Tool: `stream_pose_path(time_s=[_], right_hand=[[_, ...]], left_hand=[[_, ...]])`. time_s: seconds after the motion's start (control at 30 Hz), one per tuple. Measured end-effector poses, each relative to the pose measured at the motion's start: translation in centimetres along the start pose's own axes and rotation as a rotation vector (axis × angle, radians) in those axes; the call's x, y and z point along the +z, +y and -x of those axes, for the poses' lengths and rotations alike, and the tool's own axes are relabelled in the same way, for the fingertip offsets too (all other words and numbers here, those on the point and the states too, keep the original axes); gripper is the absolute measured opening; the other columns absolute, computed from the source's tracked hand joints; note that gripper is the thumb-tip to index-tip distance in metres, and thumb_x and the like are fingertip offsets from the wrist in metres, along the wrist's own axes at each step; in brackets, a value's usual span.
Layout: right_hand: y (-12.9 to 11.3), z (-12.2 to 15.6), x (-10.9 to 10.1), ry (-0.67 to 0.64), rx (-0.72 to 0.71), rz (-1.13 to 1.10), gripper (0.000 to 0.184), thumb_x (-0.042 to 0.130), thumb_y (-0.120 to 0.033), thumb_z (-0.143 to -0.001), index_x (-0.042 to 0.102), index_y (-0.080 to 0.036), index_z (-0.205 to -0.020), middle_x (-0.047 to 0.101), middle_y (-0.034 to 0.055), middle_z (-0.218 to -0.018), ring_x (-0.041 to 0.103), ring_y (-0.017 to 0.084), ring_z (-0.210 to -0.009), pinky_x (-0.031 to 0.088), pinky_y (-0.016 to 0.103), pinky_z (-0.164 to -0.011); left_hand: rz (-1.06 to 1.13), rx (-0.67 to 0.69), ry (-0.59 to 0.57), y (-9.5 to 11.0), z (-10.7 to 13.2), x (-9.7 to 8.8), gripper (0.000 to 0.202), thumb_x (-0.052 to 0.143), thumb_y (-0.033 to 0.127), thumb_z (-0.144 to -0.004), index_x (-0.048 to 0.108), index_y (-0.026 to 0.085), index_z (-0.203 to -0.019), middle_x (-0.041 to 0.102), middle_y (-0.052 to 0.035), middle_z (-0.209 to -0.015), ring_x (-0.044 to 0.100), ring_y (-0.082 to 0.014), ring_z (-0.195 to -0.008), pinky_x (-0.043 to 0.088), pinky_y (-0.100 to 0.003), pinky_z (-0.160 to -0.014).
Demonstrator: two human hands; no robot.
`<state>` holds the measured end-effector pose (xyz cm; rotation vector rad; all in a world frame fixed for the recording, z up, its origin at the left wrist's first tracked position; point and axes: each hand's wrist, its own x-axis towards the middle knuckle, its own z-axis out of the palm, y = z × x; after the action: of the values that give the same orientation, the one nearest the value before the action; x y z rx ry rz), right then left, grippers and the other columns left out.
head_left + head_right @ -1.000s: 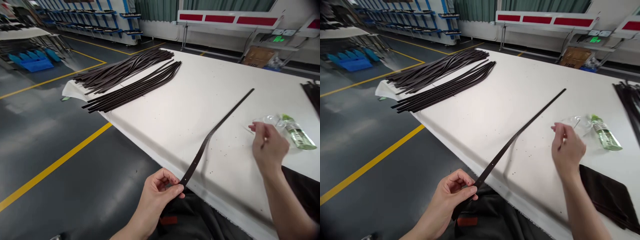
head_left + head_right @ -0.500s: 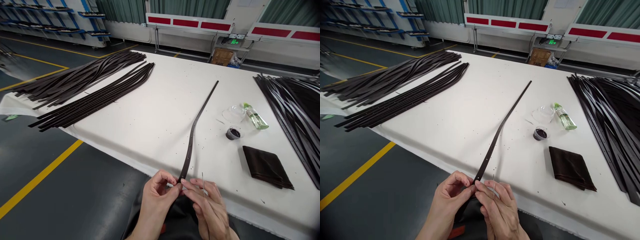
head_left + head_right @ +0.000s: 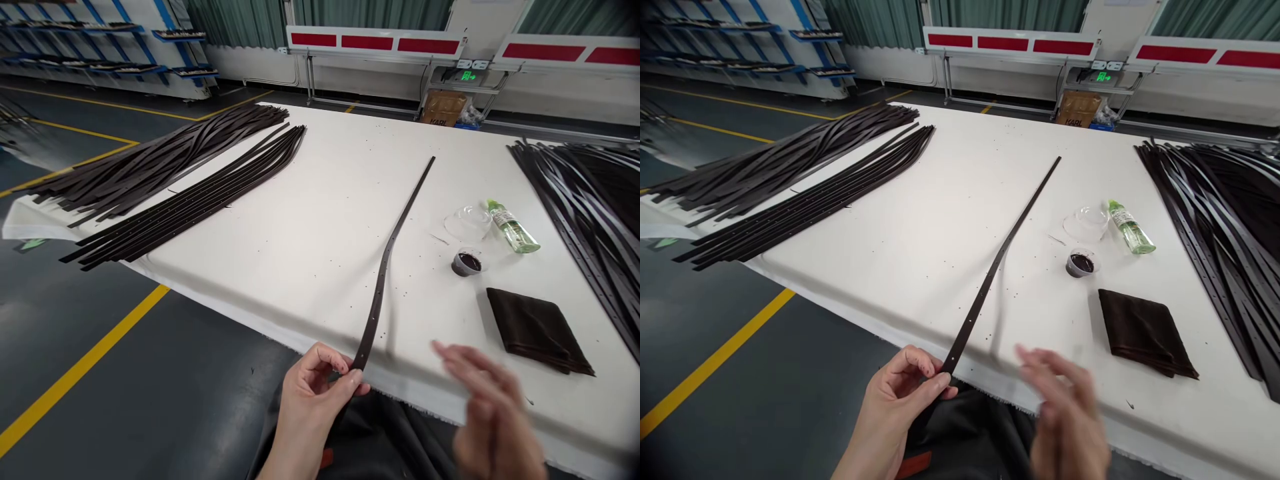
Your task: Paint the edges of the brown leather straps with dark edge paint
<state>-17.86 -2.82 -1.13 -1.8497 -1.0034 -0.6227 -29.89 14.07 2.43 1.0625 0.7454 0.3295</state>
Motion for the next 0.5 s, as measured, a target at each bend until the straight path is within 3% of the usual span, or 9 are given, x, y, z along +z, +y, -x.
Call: stream_pose_path(time_s=[0.07,0.13,0.2,0.27,0.37,0.5], right_hand=[[3.0,-0.4,-2.3,0.082,0.142,0.282,0.035,0.048,-0.016,-0.095,0.059,-0.020,-0.127,0.067,0.0102,-0.116,0.061,0.029,-0.110,0.049,0.044,-0.089],[6.8,-0.2,-4.4,0.064,0.293,0.548,0.037,0.049,-0.028,-0.096,0.057,-0.015,-0.130,0.064,0.0146,-0.121,0.059,0.034,-0.113,0.045,0.049,-0.094],[10.6,0.7,-5.9,-0.081,0.356,0.715,0.049,0.040,-0.047,-0.096,0.061,-0.011,-0.123,0.066,0.0194,-0.111,0.057,0.040,-0.113,0.046,0.054,-0.089],[13.5,2.0,-6.6,-0.179,0.375,0.797,0.055,0.030,-0.054,-0.096,0.063,-0.013,-0.115,0.068,0.0187,-0.106,0.060,0.040,-0.107,0.046,0.054,-0.085],[15.6,3.5,-6.6,-0.154,0.366,0.841,0.052,0.031,-0.056,-0.093,0.063,-0.018,-0.108,0.068,0.0157,-0.103,0.061,0.038,-0.104,0.045,0.052,-0.086],[15.5,4.2,-6.3,-0.034,0.399,0.842,0.043,0.042,-0.055,-0.092,0.065,-0.019,-0.100,0.068,0.0156,-0.097,0.056,0.041,-0.110,0.042,0.054,-0.090]], left_hand=[[0.006,-0.010,0.018,0.3,0.0,0.0,0.023,0.078,0.027,-0.072,0.057,0.018,-0.067,0.054,0.0029,-0.074,0.054,-0.0123,-0.066,0.060,-0.031,-0.068],[0.003,-0.023,0.040,0.4,0.0,-0.1,0.025,0.079,0.027,-0.070,0.057,0.018,-0.066,0.054,0.0026,-0.075,0.054,-0.0118,-0.065,0.060,-0.028,-0.064],[0.000,-0.018,0.065,0.4,0.0,-0.2,0.027,0.081,0.028,-0.068,0.057,0.018,-0.064,0.054,0.0024,-0.074,0.053,-0.0114,-0.063,0.059,-0.026,-0.060],[0.004,0.005,0.093,0.2,-0.1,-0.3,0.028,0.083,0.028,-0.065,0.057,0.018,-0.063,0.054,0.0026,-0.073,0.051,-0.0110,-0.062,0.058,-0.025,-0.057],[0.009,0.036,0.121,-0.1,-0.2,-0.5,0.029,0.083,0.029,-0.063,0.057,0.018,-0.062,0.054,0.0030,-0.072,0.048,-0.0105,-0.060,0.057,-0.025,-0.056],[0.003,0.045,0.110,-0.2,-0.3,-0.7,0.031,0.084,0.030,-0.062,0.056,0.019,-0.061,0.055,0.0025,-0.072,0.049,-0.0108,-0.059,0.056,-0.025,-0.055]])
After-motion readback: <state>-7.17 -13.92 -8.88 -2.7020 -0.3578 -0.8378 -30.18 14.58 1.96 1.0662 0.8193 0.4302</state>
